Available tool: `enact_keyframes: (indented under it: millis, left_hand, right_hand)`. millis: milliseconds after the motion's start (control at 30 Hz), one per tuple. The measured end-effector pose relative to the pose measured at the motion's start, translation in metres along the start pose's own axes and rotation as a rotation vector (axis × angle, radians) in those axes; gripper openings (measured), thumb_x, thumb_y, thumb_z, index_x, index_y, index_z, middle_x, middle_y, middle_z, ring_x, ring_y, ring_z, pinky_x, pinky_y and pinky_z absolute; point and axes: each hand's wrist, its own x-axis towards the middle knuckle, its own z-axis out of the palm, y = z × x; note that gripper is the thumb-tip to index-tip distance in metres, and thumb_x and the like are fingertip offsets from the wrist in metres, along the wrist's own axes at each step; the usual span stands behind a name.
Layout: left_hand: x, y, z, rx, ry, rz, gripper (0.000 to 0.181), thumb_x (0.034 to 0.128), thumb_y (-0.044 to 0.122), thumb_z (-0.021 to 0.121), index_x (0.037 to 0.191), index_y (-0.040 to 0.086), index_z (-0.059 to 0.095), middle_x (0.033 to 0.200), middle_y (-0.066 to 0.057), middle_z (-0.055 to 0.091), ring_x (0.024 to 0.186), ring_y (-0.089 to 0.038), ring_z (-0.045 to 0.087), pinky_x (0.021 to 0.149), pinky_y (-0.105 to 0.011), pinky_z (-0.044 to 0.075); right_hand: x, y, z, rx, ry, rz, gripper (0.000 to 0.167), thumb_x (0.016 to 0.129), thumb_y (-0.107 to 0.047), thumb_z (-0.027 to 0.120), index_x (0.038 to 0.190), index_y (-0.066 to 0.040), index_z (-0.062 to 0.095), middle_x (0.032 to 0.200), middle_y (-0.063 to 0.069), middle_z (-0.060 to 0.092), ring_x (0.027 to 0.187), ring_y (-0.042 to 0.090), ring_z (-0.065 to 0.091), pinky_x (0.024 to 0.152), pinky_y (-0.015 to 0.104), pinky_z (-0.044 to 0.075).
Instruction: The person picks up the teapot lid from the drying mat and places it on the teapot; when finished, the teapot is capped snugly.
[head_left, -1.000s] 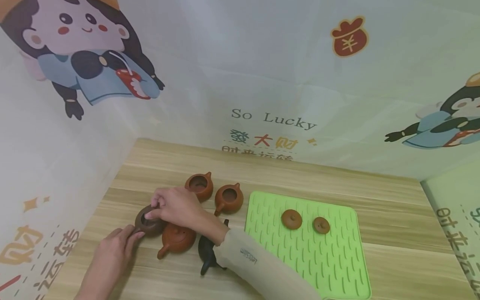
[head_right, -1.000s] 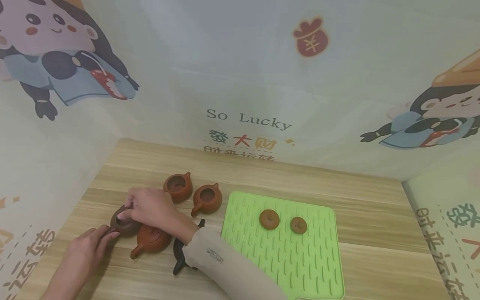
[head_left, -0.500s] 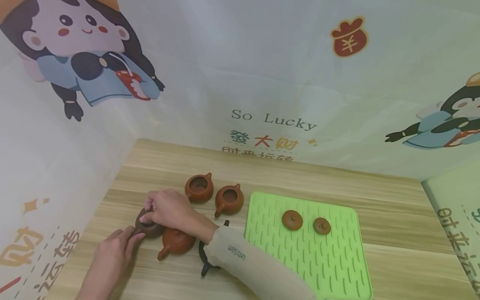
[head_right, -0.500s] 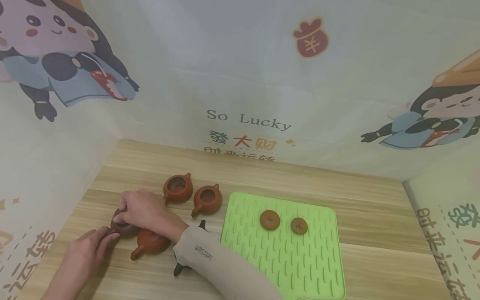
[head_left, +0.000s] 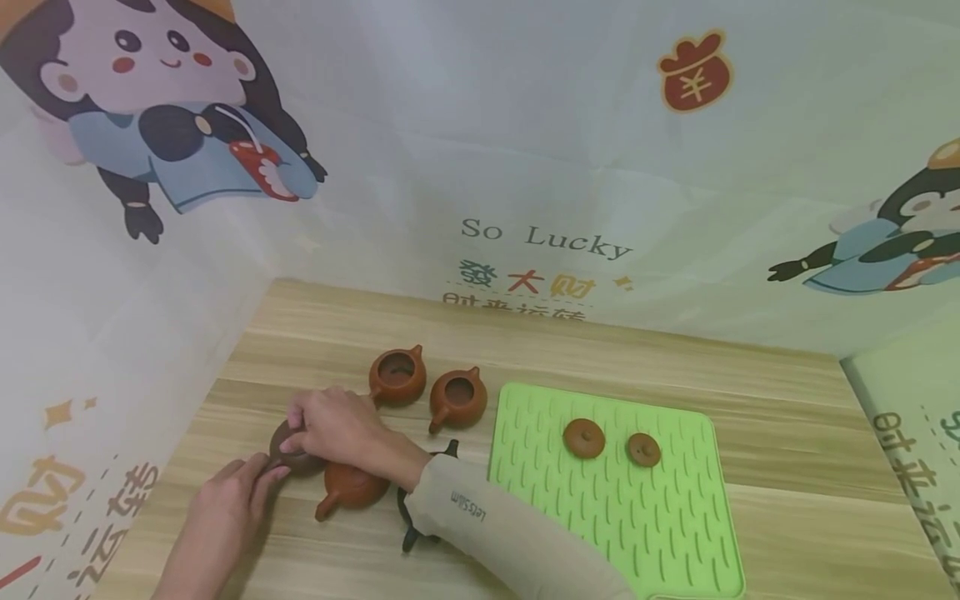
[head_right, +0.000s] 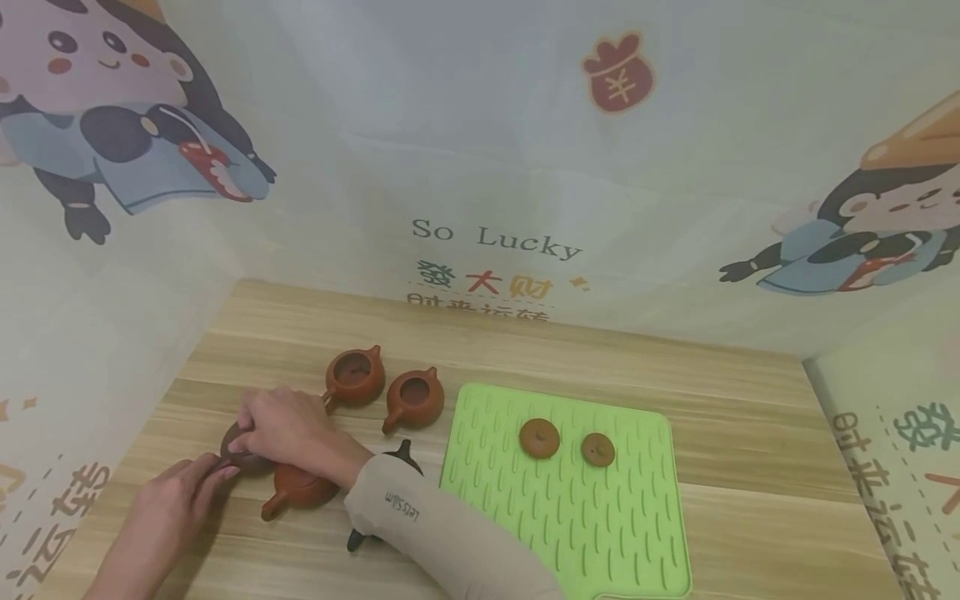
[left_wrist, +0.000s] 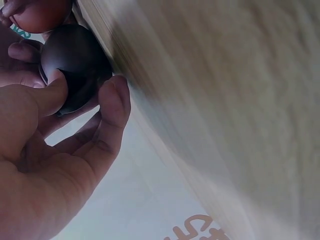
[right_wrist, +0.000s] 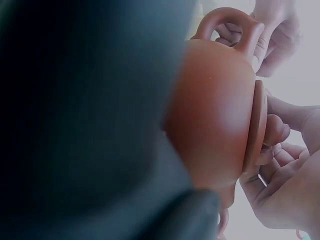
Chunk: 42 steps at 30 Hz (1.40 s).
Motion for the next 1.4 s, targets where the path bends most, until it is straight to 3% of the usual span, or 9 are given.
enact_keyframes:
  millis: [233,433,567,733,900,1000,1200,1300,1400]
  left_hand:
    - [0.001,0.002,0.000,0.009,0.022,0.005,0.020,0.0919,-0.006,0.083,0.088,0.001,0.064,0.066,-0.002,0.056,0.057,-0.009,0.047,0.048,-0.027,0.045]
    - [0.002,0.002,0.000,0.013,-0.001,-0.022,0.017,0.0939,-0.005,0.081,0.089,-0.001,0.066,0.067,-0.004,0.058,0.058,-0.013,0.052,0.049,-0.030,0.046]
    - [0.002,0.001,0.000,0.008,-0.016,-0.015,0.015,0.0937,-0.006,0.081,0.091,-0.002,0.067,0.068,-0.005,0.060,0.058,-0.015,0.056,0.050,-0.032,0.049]
    - [0.001,0.000,-0.001,-0.007,-0.029,-0.038,0.015,0.0932,-0.003,0.082,0.093,0.000,0.068,0.070,-0.006,0.061,0.060,-0.021,0.063,0.053,-0.040,0.054]
    - [0.001,0.002,0.000,-0.018,-0.015,-0.046,0.016,0.0918,-0.003,0.083,0.093,0.000,0.068,0.071,-0.008,0.063,0.062,-0.027,0.067,0.056,-0.049,0.057]
    - [0.002,0.003,0.001,-0.017,-0.029,-0.044,0.016,0.0915,-0.002,0.084,0.093,0.000,0.067,0.070,-0.008,0.062,0.062,-0.026,0.066,0.056,-0.048,0.057]
    - [-0.001,0.001,-0.004,-0.036,-0.081,-0.086,0.021,0.0954,0.010,0.085,0.092,-0.001,0.067,0.078,-0.008,0.062,0.068,-0.022,0.061,0.057,-0.042,0.055]
    - [0.003,0.002,-0.012,-0.040,-0.002,-0.083,0.034,0.0998,0.022,0.082,0.100,-0.009,0.066,0.087,-0.024,0.064,0.074,-0.037,0.064,0.066,-0.053,0.059]
    - [0.017,0.014,-0.019,-0.036,0.083,-0.083,0.039,0.0994,0.017,0.083,0.112,-0.015,0.064,0.102,-0.036,0.064,0.091,-0.053,0.065,0.078,-0.067,0.055]
  right_hand:
    - [-0.002,0.001,0.000,0.006,0.008,0.031,0.026,0.098,-0.049,0.084,0.104,-0.027,0.072,0.084,-0.018,0.066,0.070,-0.003,0.053,0.061,0.016,0.041]
    - [-0.005,-0.001,0.001,-0.027,0.029,0.050,0.026,0.098,-0.051,0.082,0.103,-0.029,0.070,0.087,-0.019,0.068,0.072,-0.003,0.056,0.064,0.018,0.043]
    - [-0.010,0.002,-0.004,-0.025,0.032,0.045,0.036,0.098,-0.058,0.079,0.119,-0.030,0.072,0.099,-0.018,0.075,0.082,-0.003,0.064,0.067,0.019,0.046]
    - [-0.031,0.036,-0.028,0.150,0.075,0.016,0.038,0.106,-0.051,0.072,0.129,-0.021,0.073,0.094,-0.010,0.077,0.077,0.000,0.065,0.063,0.017,0.045]
    - [-0.072,0.091,-0.060,0.380,0.204,-0.082,0.019,0.109,-0.026,0.073,0.116,-0.009,0.077,0.090,0.003,0.075,0.073,0.003,0.058,0.068,0.018,0.047]
    - [-0.106,0.126,-0.072,0.441,0.304,-0.081,0.016,0.108,-0.017,0.072,0.114,-0.004,0.078,0.096,0.007,0.079,0.076,0.002,0.060,0.072,0.020,0.052]
    - [-0.188,0.194,-0.085,0.426,0.379,0.117,0.019,0.110,-0.015,0.068,0.119,0.000,0.077,0.099,0.012,0.078,0.075,0.008,0.060,0.071,0.026,0.053]
    - [-0.232,0.225,-0.084,0.394,0.412,0.215,0.018,0.110,-0.014,0.068,0.118,0.000,0.076,0.101,0.013,0.079,0.076,0.008,0.061,0.070,0.026,0.053]
    - [-0.271,0.250,-0.082,0.367,0.464,0.288,0.012,0.107,-0.010,0.071,0.115,-0.001,0.077,0.098,0.009,0.077,0.076,0.006,0.060,0.069,0.025,0.051]
